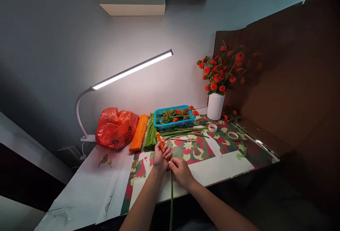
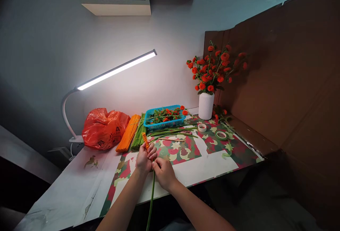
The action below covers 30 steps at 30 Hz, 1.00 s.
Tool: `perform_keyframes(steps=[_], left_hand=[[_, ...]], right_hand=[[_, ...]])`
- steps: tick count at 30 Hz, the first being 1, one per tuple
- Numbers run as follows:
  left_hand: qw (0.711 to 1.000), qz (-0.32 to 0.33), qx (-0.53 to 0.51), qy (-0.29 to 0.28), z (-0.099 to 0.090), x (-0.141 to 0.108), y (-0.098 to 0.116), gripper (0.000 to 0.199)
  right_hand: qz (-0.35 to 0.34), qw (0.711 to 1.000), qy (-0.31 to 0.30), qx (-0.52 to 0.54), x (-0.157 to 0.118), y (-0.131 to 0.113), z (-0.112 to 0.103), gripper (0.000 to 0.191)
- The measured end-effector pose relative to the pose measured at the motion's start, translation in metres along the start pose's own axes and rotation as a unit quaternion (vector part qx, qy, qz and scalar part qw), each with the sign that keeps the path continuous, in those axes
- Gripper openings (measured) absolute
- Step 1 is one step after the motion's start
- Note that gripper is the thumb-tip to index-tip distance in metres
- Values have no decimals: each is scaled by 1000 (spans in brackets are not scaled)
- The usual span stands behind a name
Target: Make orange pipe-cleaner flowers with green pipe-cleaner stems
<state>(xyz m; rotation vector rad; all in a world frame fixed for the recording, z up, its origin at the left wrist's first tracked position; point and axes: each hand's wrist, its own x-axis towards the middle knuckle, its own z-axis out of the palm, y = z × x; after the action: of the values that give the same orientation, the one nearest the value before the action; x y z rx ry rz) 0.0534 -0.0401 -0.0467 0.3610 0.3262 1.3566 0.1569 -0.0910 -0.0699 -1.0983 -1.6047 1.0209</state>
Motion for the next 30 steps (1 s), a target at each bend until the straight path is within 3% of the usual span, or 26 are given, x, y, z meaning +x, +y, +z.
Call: perform_keyframes(steps=[8, 18, 30], left_hand=[[999, 35, 9, -6, -2, 1, 6, 21], [1000, 18, 8, -21, -3, 1, 3, 17], [1000, 2, 6, -17, -1, -1, -1, 16]], right_hand=[[11, 1000, -19, -7, 0, 3, 2, 21], [-7, 1000, -9, -27, -2, 0, 1, 21], [7, 999, 30, 36, 4, 5, 1, 23]])
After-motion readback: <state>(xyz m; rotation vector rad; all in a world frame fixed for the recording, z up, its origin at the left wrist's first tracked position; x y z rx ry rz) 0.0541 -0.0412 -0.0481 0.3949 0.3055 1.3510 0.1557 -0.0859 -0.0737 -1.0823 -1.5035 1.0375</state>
